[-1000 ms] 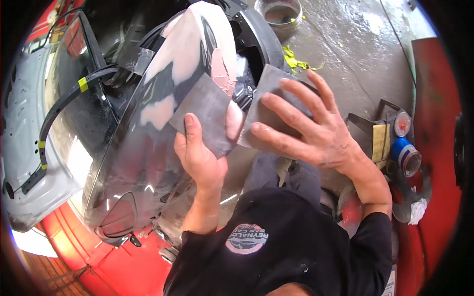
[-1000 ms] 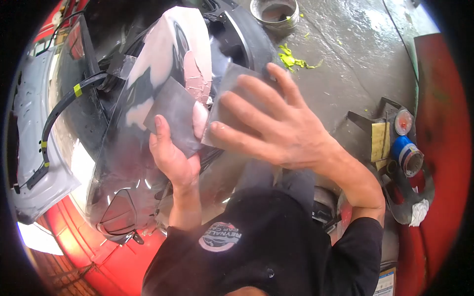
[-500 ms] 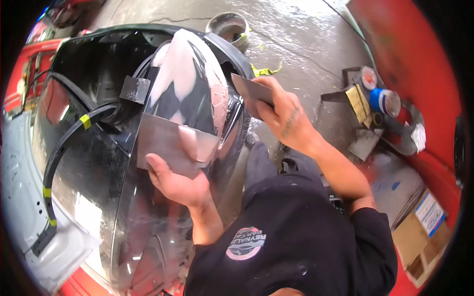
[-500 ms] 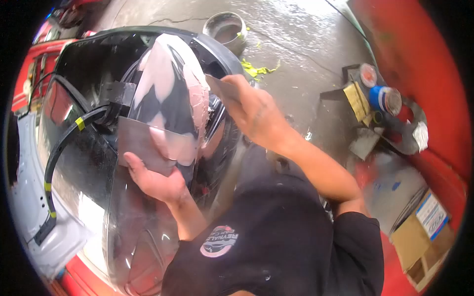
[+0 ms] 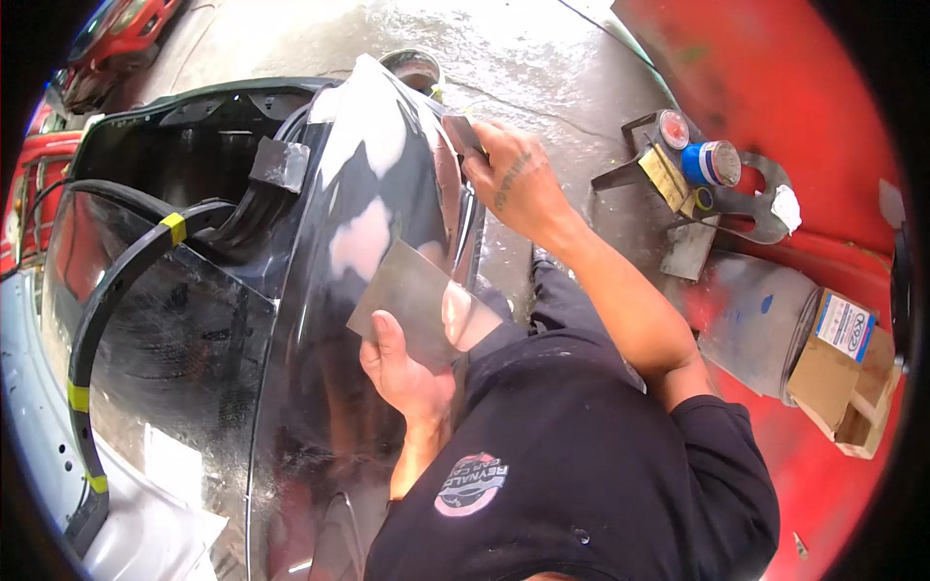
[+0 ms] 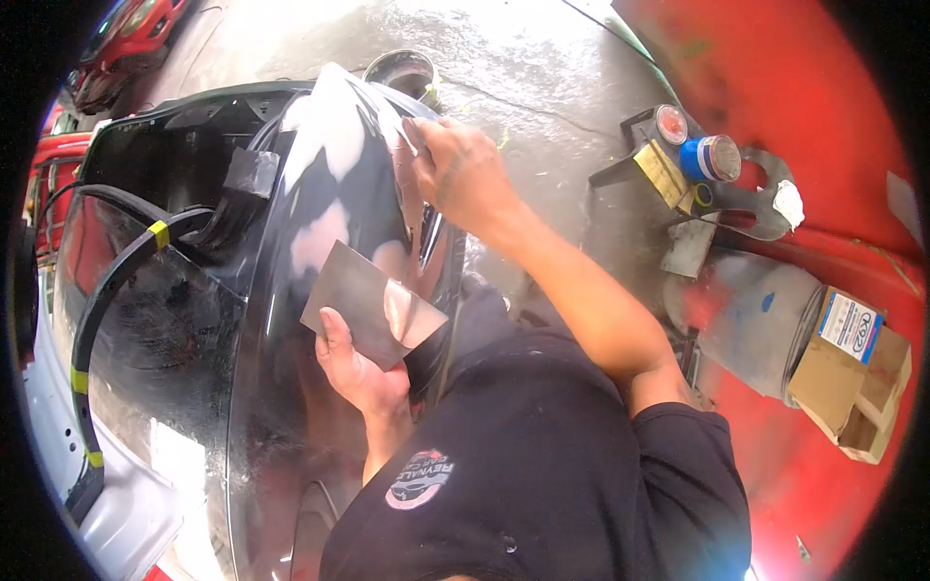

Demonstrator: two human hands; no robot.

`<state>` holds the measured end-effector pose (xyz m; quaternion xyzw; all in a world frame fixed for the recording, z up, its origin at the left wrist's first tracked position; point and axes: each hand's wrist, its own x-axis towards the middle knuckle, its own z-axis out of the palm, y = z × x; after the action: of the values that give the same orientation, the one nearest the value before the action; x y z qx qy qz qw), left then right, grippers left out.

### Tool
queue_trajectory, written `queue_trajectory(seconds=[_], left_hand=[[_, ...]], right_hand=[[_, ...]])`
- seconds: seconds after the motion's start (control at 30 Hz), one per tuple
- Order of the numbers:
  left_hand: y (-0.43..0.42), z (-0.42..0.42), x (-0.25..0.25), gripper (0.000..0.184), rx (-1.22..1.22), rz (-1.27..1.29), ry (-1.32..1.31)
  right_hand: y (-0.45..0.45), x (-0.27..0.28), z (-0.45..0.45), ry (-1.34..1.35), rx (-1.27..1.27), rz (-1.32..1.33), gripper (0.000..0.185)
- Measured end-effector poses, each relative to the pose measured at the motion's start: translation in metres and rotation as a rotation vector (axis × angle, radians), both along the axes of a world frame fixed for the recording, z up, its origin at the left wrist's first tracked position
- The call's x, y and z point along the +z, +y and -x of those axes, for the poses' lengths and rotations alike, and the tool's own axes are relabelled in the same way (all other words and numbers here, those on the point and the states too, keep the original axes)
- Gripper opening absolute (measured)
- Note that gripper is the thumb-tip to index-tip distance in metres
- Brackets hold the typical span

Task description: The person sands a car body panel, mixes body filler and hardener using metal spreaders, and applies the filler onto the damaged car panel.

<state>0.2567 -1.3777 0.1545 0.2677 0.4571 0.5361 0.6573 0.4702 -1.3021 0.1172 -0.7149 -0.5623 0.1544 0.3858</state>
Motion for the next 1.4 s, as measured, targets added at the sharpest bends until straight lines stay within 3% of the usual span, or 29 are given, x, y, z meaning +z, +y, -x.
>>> queue_trajectory(seconds=[0.23,0.73,0.93,1.2,1.4], left_hand=[[-0.002,0.013,-0.002,0.044,0.009,0.048,-0.049],[-0.006,0.023,-0.004,0.048,0.029,0.104,-0.049],[-0.007,0.027,-0.003,0.049,-0.001,0.099,-0.043],[-0.012,0.03,-0.004,0.049,0.075,0.079,0.0],[-0.001,0.018,-0.005,0.048,0.088,0.037,-0.126]], right_hand=[[0.006,-0.004,0.02,-0.12,-0.019,-0.011,0.029],[-0.002,-0.002,0.032,-0.077,0.031,-0.137,0.03],[-0.014,0.0,0.045,-0.152,-0.02,0.049,0.045],[-0.047,0.002,0.078,-0.207,0.022,-0.014,0.053],[-0.09,0.047,0.052,0.059,0.1,-0.177,0.048]])
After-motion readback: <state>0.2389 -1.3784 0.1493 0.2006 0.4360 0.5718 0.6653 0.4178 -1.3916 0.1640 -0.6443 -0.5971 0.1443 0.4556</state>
